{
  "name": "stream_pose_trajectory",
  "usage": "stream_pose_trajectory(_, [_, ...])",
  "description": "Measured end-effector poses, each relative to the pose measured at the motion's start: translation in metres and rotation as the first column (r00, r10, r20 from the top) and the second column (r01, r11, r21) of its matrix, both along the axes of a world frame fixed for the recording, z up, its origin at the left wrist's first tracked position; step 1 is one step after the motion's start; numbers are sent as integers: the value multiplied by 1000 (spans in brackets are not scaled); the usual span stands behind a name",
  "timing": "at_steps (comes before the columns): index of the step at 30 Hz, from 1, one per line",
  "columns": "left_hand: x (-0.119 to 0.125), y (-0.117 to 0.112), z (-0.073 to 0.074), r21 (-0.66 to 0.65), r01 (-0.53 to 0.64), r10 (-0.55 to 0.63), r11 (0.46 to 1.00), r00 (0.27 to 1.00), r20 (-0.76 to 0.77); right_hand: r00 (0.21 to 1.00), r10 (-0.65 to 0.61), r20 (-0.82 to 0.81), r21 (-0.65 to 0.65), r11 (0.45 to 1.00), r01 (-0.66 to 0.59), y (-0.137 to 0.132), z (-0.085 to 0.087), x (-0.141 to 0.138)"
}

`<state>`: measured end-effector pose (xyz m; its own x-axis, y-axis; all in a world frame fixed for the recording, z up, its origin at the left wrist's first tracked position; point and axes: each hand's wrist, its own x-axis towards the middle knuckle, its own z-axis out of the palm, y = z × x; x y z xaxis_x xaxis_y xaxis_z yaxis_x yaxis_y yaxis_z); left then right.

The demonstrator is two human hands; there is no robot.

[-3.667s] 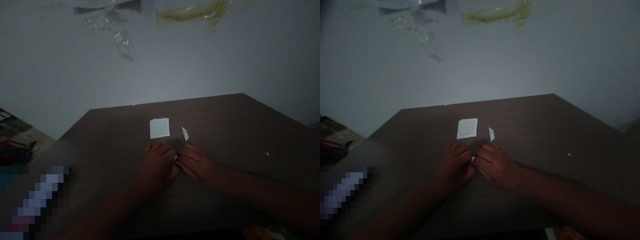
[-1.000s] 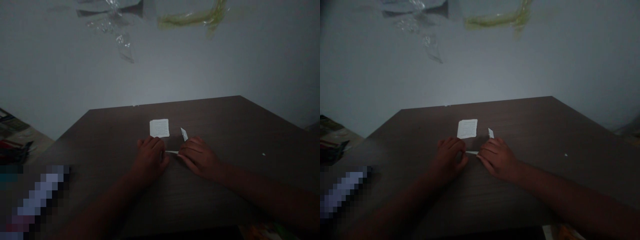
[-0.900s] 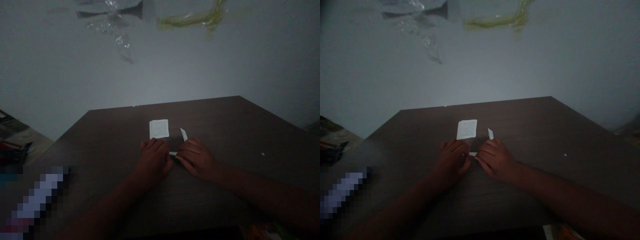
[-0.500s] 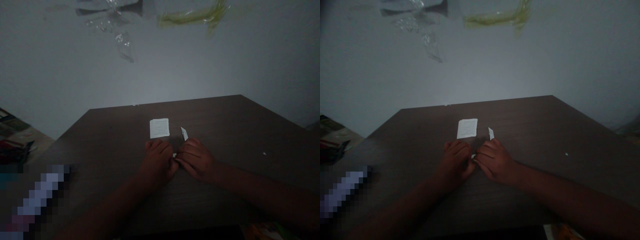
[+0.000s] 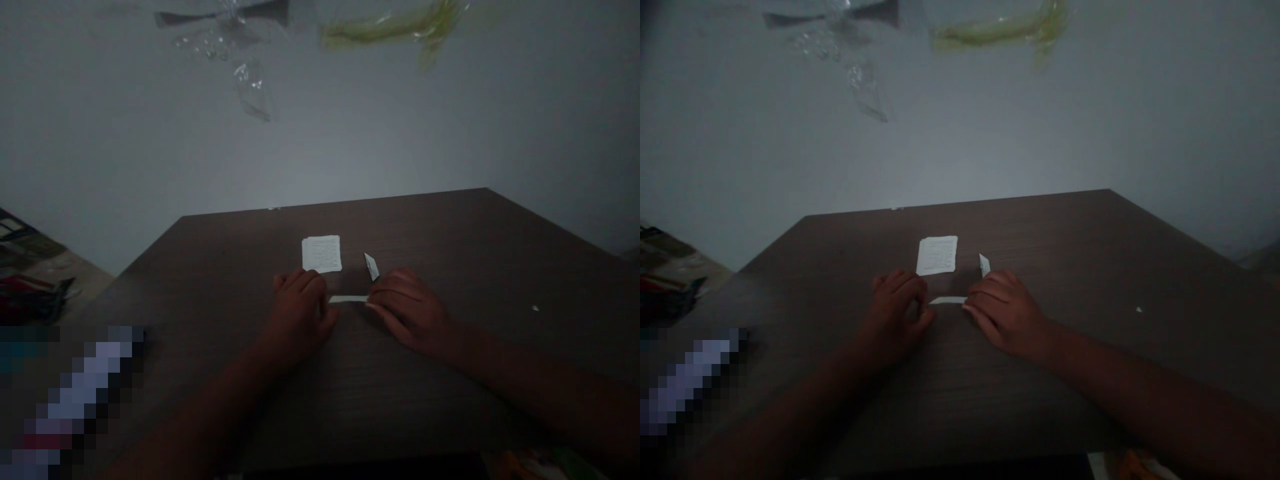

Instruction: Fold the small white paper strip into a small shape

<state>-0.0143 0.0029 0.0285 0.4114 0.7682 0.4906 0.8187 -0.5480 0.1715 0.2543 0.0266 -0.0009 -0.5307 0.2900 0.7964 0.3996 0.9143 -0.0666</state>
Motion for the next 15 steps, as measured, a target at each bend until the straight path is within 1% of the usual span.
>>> stream_pose_trajectory(3, [3,-5,2,39,23,-24,999,999,24,1000,-13,-1,6,1000,13,-1,0,-2])
stream_pose_trajectory(6, [8,-10,3,50,71,-72,996,997,33,1000,-4,-3,7,1000,4,-3,-1,-6])
stream_pose_trajectory(10, [16,-13,0,76,111,-114,991,993,32,1000,12,-5,6,1000,-12,-5,-1,-12])
stream_pose_trajectory(15, [24,-16,-3,71,150,-152,986,988,18,999,30,13,4,1000,-30,-8,1,-17])
